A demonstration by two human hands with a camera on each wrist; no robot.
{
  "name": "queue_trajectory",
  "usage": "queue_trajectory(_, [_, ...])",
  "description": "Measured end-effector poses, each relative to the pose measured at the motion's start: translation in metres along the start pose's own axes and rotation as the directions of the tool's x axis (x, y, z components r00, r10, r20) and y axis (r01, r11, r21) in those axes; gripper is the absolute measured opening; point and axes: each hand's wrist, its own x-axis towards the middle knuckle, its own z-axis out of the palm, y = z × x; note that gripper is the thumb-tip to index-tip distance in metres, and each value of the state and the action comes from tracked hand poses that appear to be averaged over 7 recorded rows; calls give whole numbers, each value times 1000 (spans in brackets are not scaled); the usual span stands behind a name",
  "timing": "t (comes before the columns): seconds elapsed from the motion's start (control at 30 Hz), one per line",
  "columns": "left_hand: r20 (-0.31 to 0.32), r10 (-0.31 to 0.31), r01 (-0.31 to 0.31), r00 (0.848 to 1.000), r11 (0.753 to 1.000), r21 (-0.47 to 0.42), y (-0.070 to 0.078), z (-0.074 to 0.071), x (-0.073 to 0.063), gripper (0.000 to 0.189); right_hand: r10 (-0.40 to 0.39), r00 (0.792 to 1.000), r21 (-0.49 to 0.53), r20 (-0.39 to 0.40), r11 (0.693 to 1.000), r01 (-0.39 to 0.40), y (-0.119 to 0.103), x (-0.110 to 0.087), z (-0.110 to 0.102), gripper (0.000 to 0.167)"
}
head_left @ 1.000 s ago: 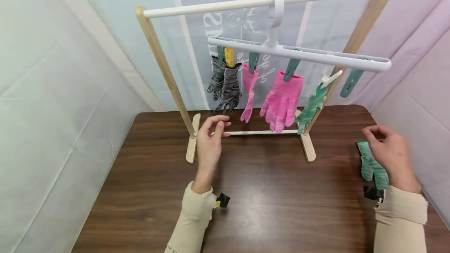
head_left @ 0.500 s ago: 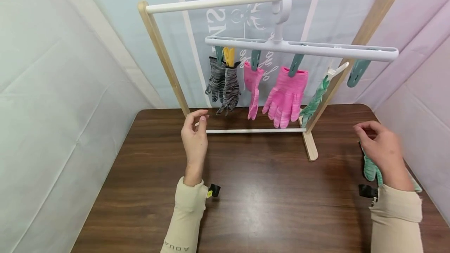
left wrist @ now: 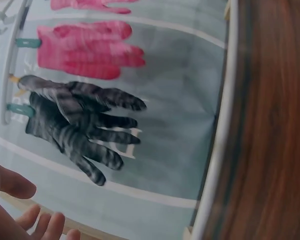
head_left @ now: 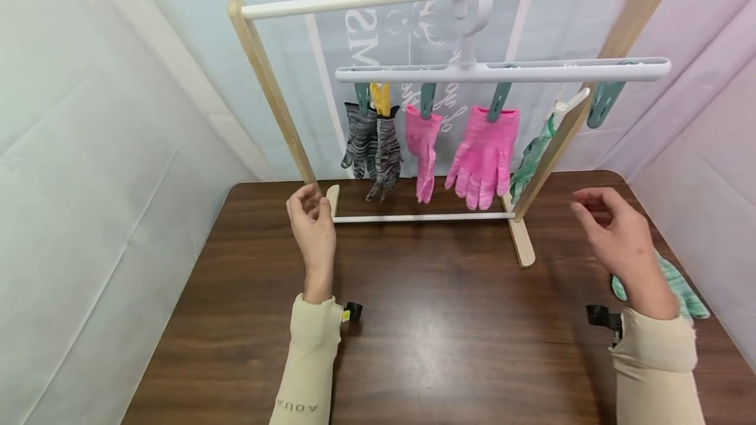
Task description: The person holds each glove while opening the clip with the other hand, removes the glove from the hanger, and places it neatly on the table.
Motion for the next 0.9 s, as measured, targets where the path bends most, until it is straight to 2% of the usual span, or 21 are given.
queue_trajectory(0.13, [-19, 1, 0, 1000, 999, 47, -9, 3, 4, 38, -15, 1000, 42, 4, 999, 15, -8, -1, 2, 33])
queue_trajectory(0.3, [-33, 16, -13, 999, 996, 93, -18, 7, 1, 45, -82, 996, 116, -20, 990, 84, -15, -4, 4, 30])
queue_trajectory(0.5, [-65, 16, -7, 998, 992, 126, -26, 6, 5, 49, -109, 994, 139, -23, 984, 111, -17, -4, 8, 29])
queue_trajectory(0.67, [0, -27, 27, 1000, 989, 147, -39, 4, 11, 54, -121, 993, 146, -11, 982, 121, -21, -1, 11, 29])
queue_trajectory(0.8, [64, -91, 79, 994, 983, 164, -53, 3, 13, 52, -161, 987, 161, 12, 974, 157, -25, 0, 14, 29])
queue_trajectory(0.9, [83, -118, 100, 990, 976, 196, -62, 2, 14, 50, -198, 980, 193, 34, 963, 188, -29, 0, 16, 31])
